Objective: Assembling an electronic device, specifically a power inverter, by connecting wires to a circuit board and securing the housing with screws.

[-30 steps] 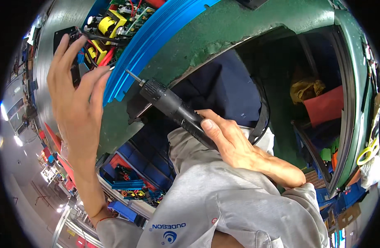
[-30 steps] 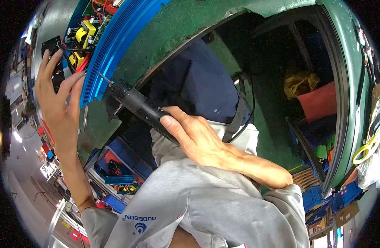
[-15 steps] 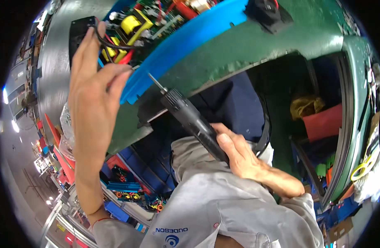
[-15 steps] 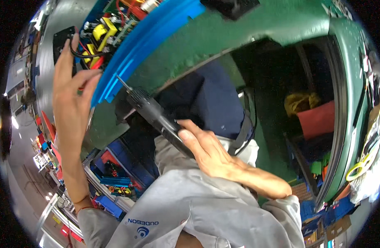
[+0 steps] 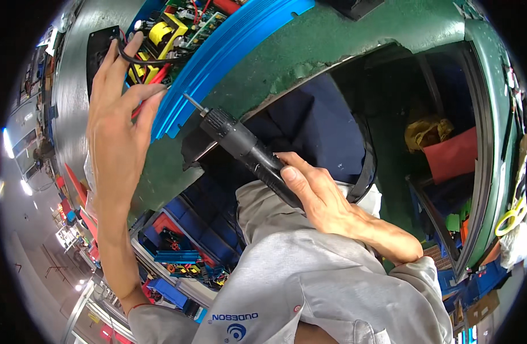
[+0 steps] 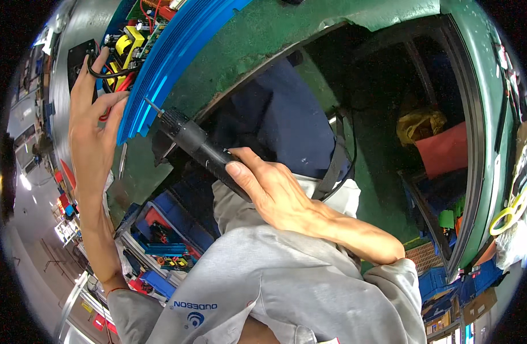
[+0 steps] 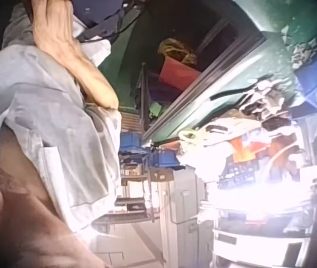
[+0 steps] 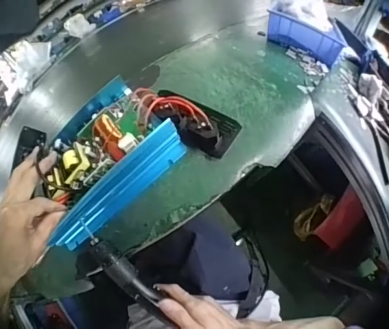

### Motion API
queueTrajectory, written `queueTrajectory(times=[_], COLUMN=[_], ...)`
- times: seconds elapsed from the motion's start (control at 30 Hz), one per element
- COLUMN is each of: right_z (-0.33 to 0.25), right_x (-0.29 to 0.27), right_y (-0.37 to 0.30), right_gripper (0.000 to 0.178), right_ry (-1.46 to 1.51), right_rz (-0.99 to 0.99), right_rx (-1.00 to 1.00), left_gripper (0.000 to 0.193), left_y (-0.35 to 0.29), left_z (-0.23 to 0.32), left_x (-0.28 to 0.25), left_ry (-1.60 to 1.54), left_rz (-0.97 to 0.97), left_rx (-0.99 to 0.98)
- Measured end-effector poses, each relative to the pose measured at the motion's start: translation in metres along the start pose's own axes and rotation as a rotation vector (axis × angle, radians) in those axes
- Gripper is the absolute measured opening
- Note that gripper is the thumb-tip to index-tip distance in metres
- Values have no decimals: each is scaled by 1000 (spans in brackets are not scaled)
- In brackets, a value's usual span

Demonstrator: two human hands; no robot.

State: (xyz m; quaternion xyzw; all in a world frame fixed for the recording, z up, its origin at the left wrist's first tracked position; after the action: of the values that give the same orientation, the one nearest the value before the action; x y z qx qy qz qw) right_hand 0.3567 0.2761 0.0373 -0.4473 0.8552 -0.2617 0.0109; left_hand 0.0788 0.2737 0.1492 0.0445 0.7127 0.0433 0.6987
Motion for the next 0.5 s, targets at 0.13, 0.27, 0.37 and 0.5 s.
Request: queueTrajectory(times=[0.13, 0.27, 0.37, 0.5], right_z=[-11, 21, 8, 7], right_x=[3, 11, 12, 13], right_y=[-3, -3, -7, -8], right_gripper=[51, 63, 81, 88], right_ry=[-30, 448, 412, 454], right_rz=[-49, -146, -193, -214], right_rx=[-21, 156, 233, 269], left_gripper=[7, 10, 10, 11], left_y=[-1, -1, -2, 0], left_z=[4, 1, 5, 1], left_x=[-18, -2, -11, -16], left_ry=[24, -93, -117, -110], left_rz=[69, 28, -22, -5], left_rx=[20, -19, -51, -30])
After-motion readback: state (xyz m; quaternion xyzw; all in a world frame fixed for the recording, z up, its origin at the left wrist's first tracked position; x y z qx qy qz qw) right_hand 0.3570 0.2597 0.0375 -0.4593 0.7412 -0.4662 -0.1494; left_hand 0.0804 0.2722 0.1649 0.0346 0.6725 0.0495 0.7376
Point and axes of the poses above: each hand's wrist, its own y-axis towards the middle knuckle, its own x-axis out of the palm, z = x × y, the point moved 1 cm from there along y, towards the middle knuckle, and after that the axes turned 5 degrees about z, right-handed, at the moved point
